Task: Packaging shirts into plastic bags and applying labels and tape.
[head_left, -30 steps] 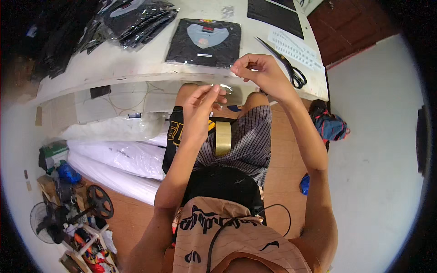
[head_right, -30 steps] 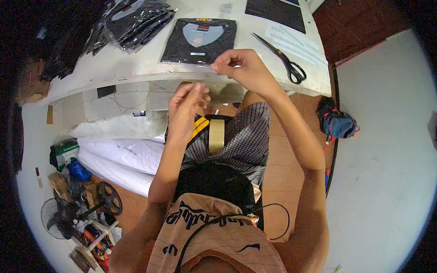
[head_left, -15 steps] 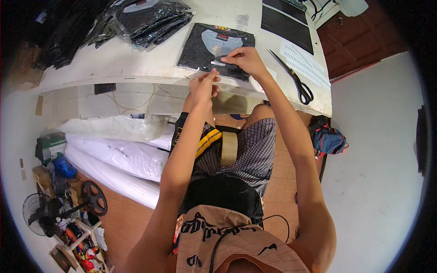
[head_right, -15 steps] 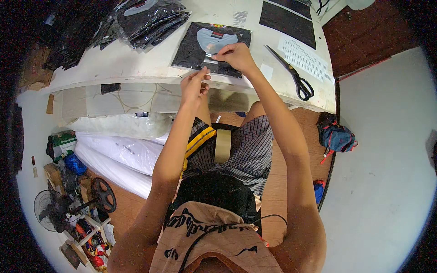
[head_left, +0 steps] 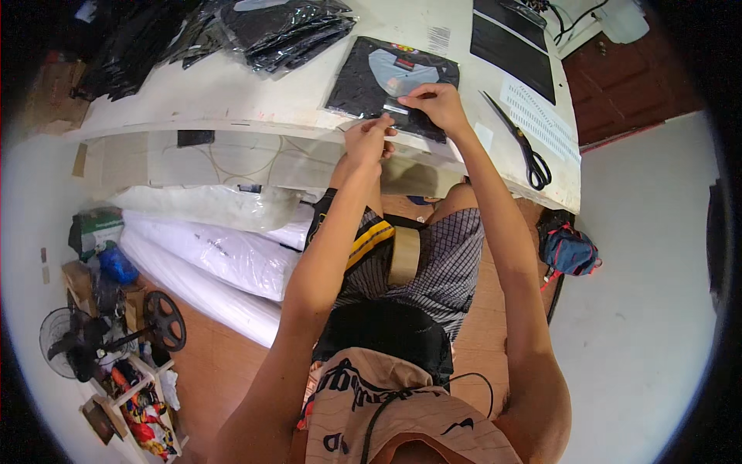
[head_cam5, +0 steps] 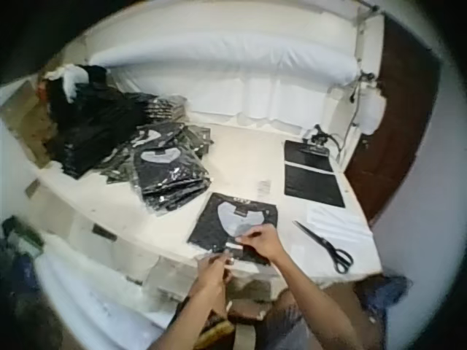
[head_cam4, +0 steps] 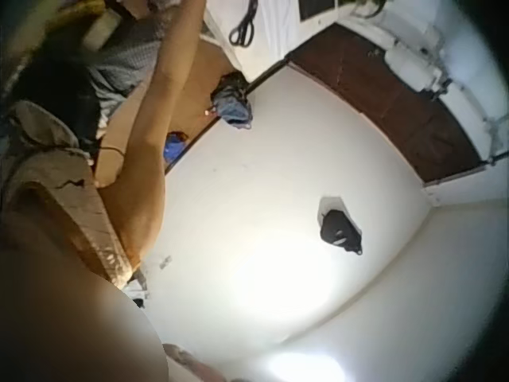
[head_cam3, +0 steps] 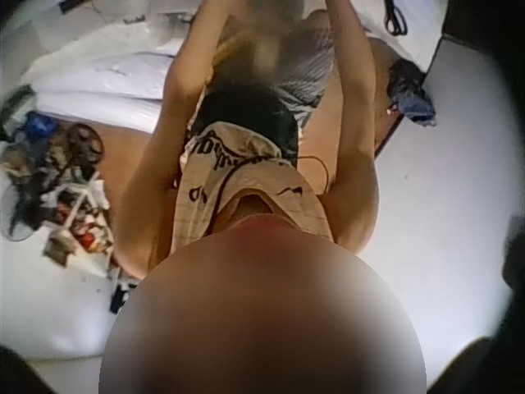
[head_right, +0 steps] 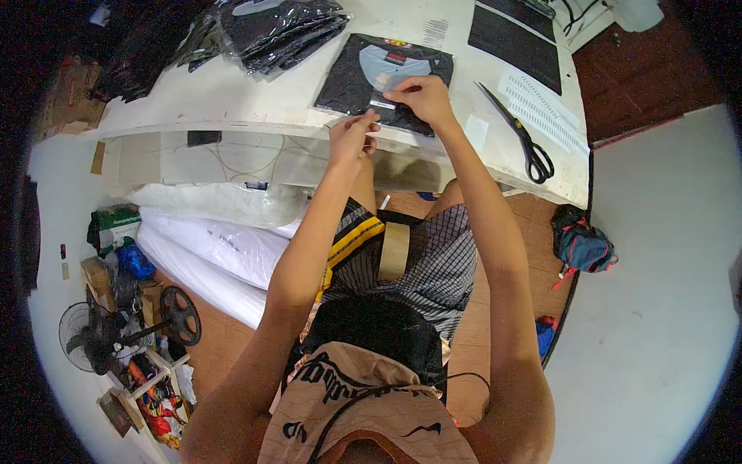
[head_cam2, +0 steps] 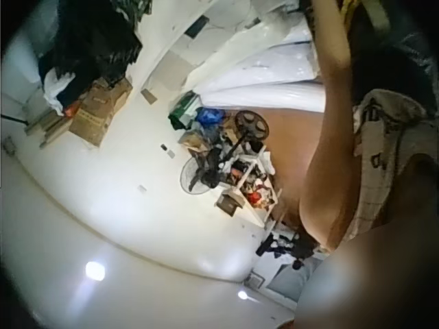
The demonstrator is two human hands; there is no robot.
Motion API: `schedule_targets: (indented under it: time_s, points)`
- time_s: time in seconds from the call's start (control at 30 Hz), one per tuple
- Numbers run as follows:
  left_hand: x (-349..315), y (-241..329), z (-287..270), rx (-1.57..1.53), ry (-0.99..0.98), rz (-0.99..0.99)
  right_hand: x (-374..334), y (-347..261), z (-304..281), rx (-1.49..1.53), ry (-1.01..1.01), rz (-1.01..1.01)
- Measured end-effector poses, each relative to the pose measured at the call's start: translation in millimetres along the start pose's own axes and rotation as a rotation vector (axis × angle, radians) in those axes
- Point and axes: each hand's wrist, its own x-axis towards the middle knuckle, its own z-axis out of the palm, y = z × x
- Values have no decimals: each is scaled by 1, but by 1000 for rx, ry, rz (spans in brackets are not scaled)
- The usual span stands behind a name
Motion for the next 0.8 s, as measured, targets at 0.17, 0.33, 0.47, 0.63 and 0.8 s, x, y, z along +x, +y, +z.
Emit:
schedule_targets:
  time_s: [0.17, 0.33, 0.47, 0.63, 0.8]
  points:
    - [3, -2, 1, 1, -32, -9, 7, 15, -1, -45, 25, -61]
    - [4, -1, -2, 31, -29, -17, 2, 14, 3, -70, 55, -18]
    - [7, 1, 2, 69, 1, -47, 1, 13, 5, -146, 61, 35]
    - [17, 6, 2, 130, 45, -20, 0, 8, 10, -263, 153, 44]
    - [18, 5, 2, 156, 53, 9, 3, 4, 7, -285, 215, 108]
